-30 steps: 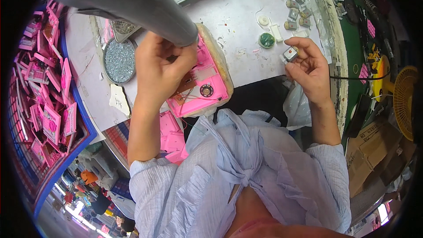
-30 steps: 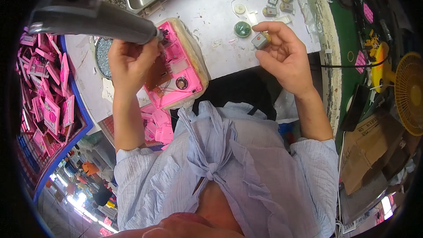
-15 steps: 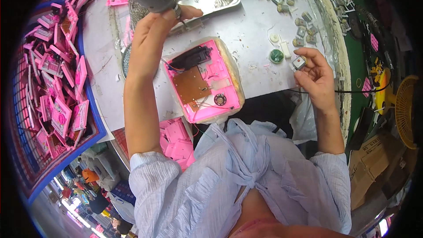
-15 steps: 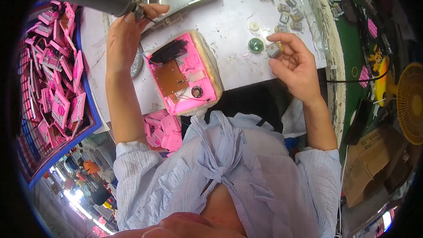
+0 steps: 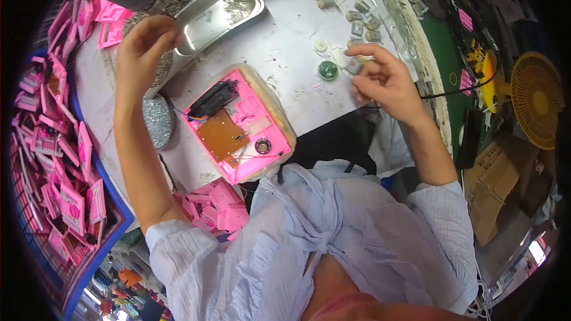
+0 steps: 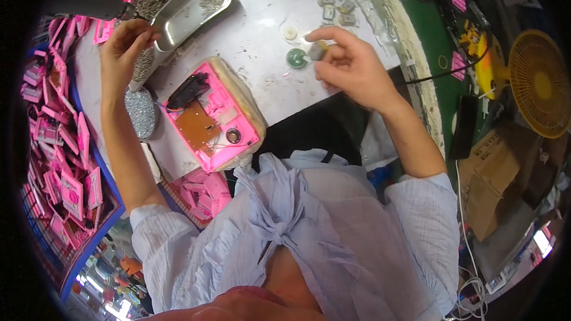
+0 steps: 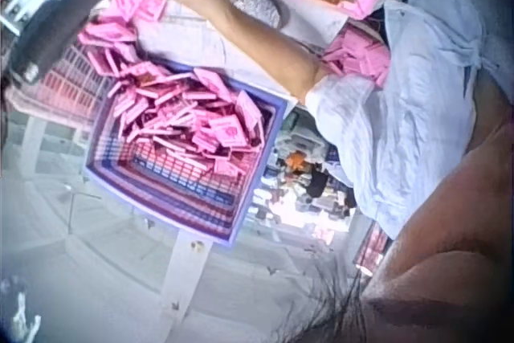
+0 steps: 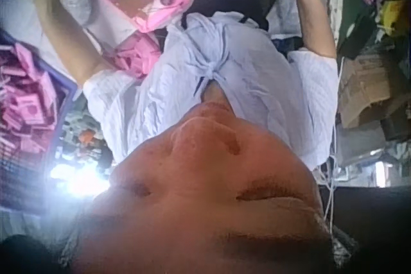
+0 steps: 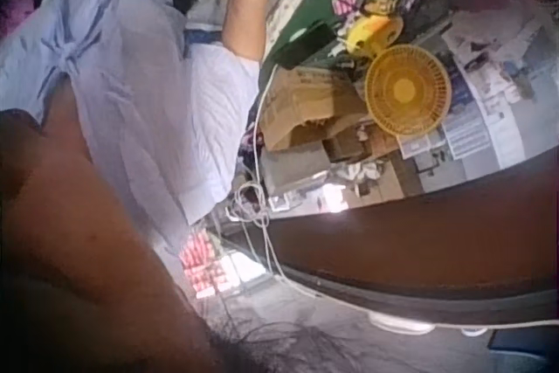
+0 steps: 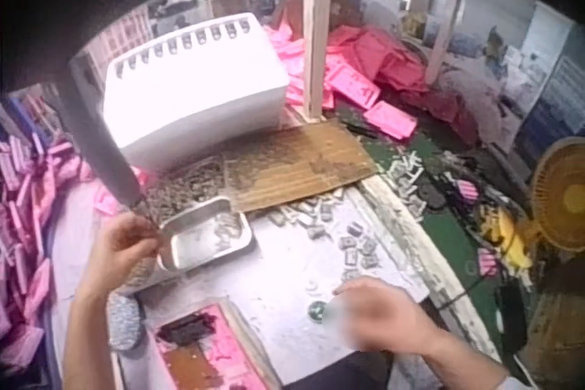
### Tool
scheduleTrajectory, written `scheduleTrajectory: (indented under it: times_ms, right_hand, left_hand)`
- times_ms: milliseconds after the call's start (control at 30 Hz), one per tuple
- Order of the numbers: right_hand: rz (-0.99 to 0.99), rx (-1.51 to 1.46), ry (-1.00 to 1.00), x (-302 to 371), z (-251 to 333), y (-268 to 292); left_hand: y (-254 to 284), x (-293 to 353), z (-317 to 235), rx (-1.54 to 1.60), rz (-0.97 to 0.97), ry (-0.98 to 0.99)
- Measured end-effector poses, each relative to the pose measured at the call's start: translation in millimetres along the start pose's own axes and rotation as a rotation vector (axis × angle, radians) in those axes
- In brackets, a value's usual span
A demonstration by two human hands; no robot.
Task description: Assembling and soldering electronic components into a pink toy housing.
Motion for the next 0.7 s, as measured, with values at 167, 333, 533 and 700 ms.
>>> scheduleTrajectory:
  times_ms: [167,333,533,700]
  right_hand:
    - [0.08,0.446,0.118,-15.6,-9.7,0.7]
    - [0.152,0.619,0.118,-29.7,-2.0,2.5]
    - [0.331,0.895,0.158,-51.8,8.3,-1.7]
    - [0.408,1.212,0.433,-57.8,7.0,-10.9]
  left_hand:
    - [28.4,63.5,23.6,-0.094,-0.18,0.26]
    - [17.6,146.4,20.6,-0.113,-0.217,0.328]
    - [-24.9,202.1,11.5,0.126,-0.106,0.386]
    - [-62.0,216.1,4.1,0.587,0.076,0.442]
Point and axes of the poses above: each hand's wrist, its own x-axis away from the middle knuckle, its own y-axis out of the back of the hand, z = x × y, the point moved 2 cm from there along -x, towards the middle knuckle, and after that the axes turned 5 degrees about y, right-handed, at the moved point
